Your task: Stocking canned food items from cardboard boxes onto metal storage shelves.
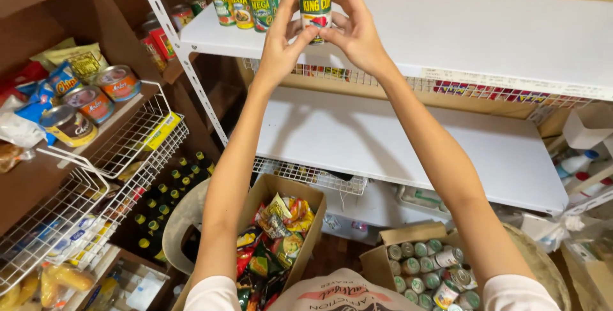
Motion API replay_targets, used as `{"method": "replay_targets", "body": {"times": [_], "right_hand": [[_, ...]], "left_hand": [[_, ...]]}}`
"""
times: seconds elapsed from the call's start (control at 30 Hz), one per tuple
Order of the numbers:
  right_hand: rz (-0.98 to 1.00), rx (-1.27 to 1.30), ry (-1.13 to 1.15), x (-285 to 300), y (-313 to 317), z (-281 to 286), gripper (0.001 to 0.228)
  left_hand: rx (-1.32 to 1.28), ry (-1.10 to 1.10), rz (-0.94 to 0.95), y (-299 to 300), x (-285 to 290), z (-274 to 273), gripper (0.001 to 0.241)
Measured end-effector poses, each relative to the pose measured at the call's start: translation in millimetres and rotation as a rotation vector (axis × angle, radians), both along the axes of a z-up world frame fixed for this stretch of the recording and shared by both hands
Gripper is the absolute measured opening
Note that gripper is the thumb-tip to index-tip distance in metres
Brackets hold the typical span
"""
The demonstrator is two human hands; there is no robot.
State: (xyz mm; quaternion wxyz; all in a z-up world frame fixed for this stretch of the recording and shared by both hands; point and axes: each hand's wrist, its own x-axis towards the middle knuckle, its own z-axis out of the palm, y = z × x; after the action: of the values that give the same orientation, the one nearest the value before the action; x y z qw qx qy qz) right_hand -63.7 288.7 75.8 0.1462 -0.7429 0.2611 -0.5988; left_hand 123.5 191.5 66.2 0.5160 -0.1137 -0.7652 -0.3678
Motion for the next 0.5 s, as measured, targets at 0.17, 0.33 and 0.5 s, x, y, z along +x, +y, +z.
{"method": "replay_targets", "body": {"times": [0.17,0.33,0.5], "right_hand": [[0.007,0.112,-0.088,-7.1,-38.1,-2.8,0.078],[-0.123,0.086,0.046,-14.8,-61.0,-13.2,0.072],[-0.289,0.187,0.097,-12.4,-67.3,-19.8,0.073]], "left_hand": [[0.111,-0.043,-0.111,-40.9,-18.5,-12.4,0.075],[0.119,-0.035,-0.083,-75.1,-35.0,-36.4,0.073],[0.097,-0.113,0.005,-78.8,-33.6,-41.4,0.075]]}}
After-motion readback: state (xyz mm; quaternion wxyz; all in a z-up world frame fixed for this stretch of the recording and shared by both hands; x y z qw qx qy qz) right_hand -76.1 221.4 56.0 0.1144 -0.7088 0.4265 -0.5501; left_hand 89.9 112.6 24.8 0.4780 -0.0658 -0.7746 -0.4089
